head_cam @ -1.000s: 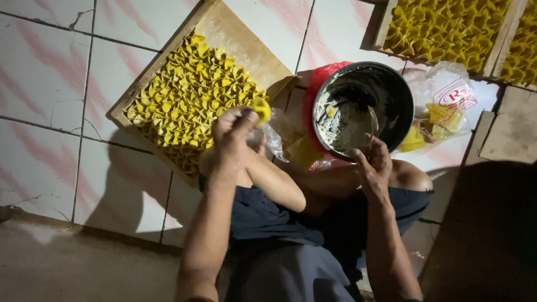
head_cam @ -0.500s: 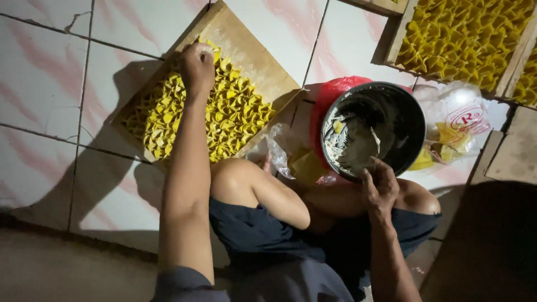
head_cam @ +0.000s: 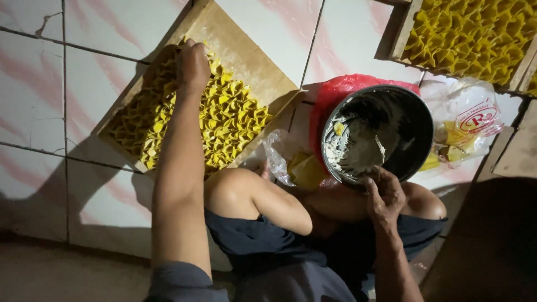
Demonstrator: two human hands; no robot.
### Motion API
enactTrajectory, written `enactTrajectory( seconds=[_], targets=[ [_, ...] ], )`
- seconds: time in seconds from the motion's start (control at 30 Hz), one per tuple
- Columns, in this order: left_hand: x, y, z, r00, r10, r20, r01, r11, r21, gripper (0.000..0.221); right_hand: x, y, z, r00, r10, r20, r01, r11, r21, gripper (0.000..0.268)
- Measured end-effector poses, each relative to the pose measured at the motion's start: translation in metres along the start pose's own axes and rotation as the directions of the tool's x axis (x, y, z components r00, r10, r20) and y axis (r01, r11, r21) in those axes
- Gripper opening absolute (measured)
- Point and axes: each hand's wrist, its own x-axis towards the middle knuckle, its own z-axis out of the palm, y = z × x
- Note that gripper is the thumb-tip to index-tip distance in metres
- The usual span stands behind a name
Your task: Folding yellow dough squares into bow-tie shapes using a paste adhesive and a small spatula.
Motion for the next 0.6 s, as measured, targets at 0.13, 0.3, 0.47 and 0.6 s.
enactTrajectory(
  seconds=[0.13, 0.3, 0.47, 0.6],
  targets=[
    [-0.004, 0.021, -0.038, 0.991, -0.048, 0.122, 0.047, 0.999, 0.012, 0.023, -0.001, 0.000, -0.002, 1.000, -0.001, 0.010, 0.001, 1.000, -0.003, 0.034],
    [-0.013, 0.050, -0.077, 0.966, -0.082, 0.247, 0.059, 0.993, 0.099, 0.045, 0.000, -0.002, -0.001, 1.000, 0.012, 0.016, -0.012, 1.000, 0.011, 0.036],
    [-0.028, 0.053, -0.090, 0.918, 0.130, 0.374, -0.157, 0.987, 0.043, 0.046, 0.000, 0.003, -0.003, 1.000, 0.011, 0.020, -0.012, 1.000, 0.026, 0.035],
    [-0.032, 0.040, -0.077, 0.908, 0.282, 0.308, -0.332, 0.935, 0.123, 0.038, -0.001, 0.003, -0.003, 0.999, 0.032, 0.027, -0.033, 0.999, 0.030, 0.036]
  ],
)
